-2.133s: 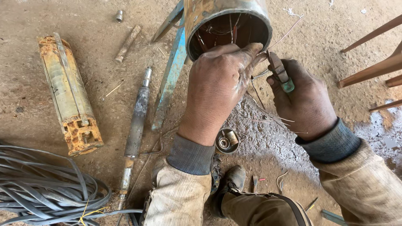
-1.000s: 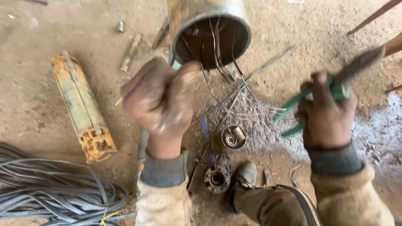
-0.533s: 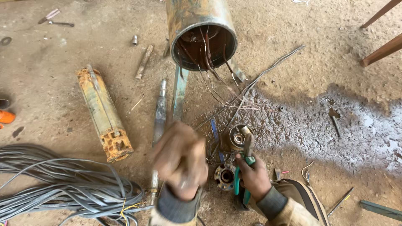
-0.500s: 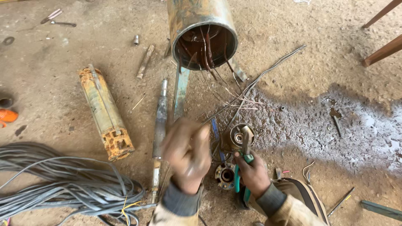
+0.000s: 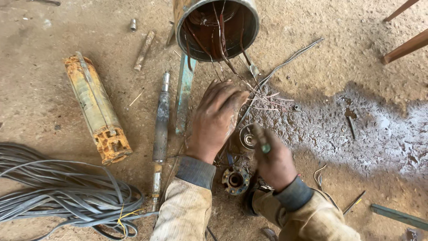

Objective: The person strips insulation from multiple copper wires protruding from a metal cylinder using pliers. They repeatedly pull, twist, and cut the insulation to expose the conductors, then gather the stripped wires together.

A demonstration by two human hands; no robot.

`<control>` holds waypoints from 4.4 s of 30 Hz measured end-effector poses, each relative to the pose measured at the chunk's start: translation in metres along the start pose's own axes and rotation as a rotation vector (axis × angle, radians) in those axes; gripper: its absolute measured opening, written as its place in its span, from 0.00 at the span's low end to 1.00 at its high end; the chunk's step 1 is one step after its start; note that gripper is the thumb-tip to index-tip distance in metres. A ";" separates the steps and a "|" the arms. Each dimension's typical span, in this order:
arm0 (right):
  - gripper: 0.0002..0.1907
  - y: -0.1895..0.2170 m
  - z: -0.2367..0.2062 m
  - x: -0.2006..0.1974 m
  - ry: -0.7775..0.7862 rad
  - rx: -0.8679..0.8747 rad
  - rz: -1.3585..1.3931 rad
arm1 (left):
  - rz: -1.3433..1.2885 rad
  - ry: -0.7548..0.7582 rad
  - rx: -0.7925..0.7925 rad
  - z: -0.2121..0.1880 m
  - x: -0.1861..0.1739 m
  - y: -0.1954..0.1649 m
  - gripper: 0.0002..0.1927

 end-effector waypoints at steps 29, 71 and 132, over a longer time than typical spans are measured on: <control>0.10 -0.054 0.070 0.009 0.049 -0.199 0.123 | -0.288 -0.114 -0.008 0.017 0.011 0.001 0.08; 0.26 -0.055 0.076 -0.007 0.112 -0.238 -0.181 | 0.002 0.215 0.191 0.008 0.006 0.009 0.20; 0.04 -0.108 0.077 -0.035 -0.393 0.425 0.493 | -0.056 -0.264 0.246 0.017 0.002 0.017 0.29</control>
Point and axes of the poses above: each hand's wrist, its own z-axis towards the middle knuckle, its own x-axis out of the palm, y = z × x, the point moved 3 cm from there along z, towards the middle knuckle, and after that the axes turned 8 degrees about z, right-handed, at the moved point
